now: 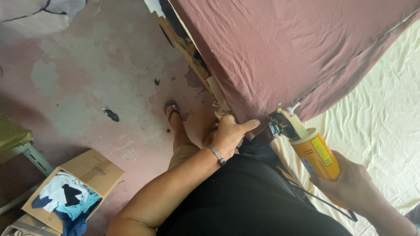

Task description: Using an electric rotary cutter to cut out garment patterns from brown fabric on a large cutting table.

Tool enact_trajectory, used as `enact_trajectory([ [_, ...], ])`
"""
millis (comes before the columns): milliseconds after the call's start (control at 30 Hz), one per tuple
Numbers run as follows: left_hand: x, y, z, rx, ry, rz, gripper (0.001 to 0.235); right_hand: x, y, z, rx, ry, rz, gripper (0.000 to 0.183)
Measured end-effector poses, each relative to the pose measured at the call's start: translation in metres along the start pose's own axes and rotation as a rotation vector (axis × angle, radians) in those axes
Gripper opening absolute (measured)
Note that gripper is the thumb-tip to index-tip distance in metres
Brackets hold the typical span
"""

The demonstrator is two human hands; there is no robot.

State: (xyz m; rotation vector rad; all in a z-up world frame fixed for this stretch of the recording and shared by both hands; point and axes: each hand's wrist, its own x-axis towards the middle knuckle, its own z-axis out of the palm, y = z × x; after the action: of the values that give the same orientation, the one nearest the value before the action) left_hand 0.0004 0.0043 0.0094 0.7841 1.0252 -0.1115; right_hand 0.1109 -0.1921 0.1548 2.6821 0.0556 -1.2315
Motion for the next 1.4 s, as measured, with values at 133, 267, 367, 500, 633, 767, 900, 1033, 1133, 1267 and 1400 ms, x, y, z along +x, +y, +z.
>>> enact_trajectory([
  [133,-0.006,0.009,-0.001,0.137,0.024,-0.025,0.049,0.0,-0.007,-0.001,0.013,0.006,0.014,0.064],
  [267,-0.017,0.022,-0.002,0.279,0.042,-0.027,0.041,0.0,-0.016,-0.002,0.008,0.01,0.013,0.061],
  [367,-0.012,0.019,-0.004,0.249,0.008,0.006,0.038,0.004,-0.02,-0.002,0.028,0.029,-0.005,0.058],
  [500,-0.012,0.021,-0.007,0.262,-0.015,-0.033,0.034,0.006,-0.032,-0.006,0.005,0.047,-0.052,0.057],
  [633,0.002,0.008,-0.009,0.082,-0.093,-0.01,0.026,0.004,-0.051,-0.013,0.006,0.025,-0.034,0.06],
  [767,0.006,0.006,-0.01,0.018,-0.137,0.002,0.022,0.004,-0.065,-0.018,0.013,0.042,-0.05,0.058],
  [900,0.016,-0.001,-0.011,-0.044,-0.159,-0.026,0.024,0.013,-0.072,-0.019,0.026,0.056,-0.078,0.057],
  [1033,0.032,-0.016,-0.01,-0.069,-0.181,0.03,0.024,0.013,-0.087,-0.025,0.046,0.042,-0.083,0.064],
  [1133,0.042,-0.022,-0.009,-0.068,-0.209,0.04,0.022,0.02,-0.094,-0.026,0.046,0.054,-0.087,0.068],
  [1267,0.046,-0.023,-0.014,-0.076,-0.309,0.111,0.018,0.029,-0.1,-0.029,0.066,0.078,-0.148,0.068],
  [1400,0.046,-0.017,-0.016,-0.109,-0.305,0.096,0.023,0.031,-0.115,-0.033,0.065,0.106,-0.17,0.062],
])
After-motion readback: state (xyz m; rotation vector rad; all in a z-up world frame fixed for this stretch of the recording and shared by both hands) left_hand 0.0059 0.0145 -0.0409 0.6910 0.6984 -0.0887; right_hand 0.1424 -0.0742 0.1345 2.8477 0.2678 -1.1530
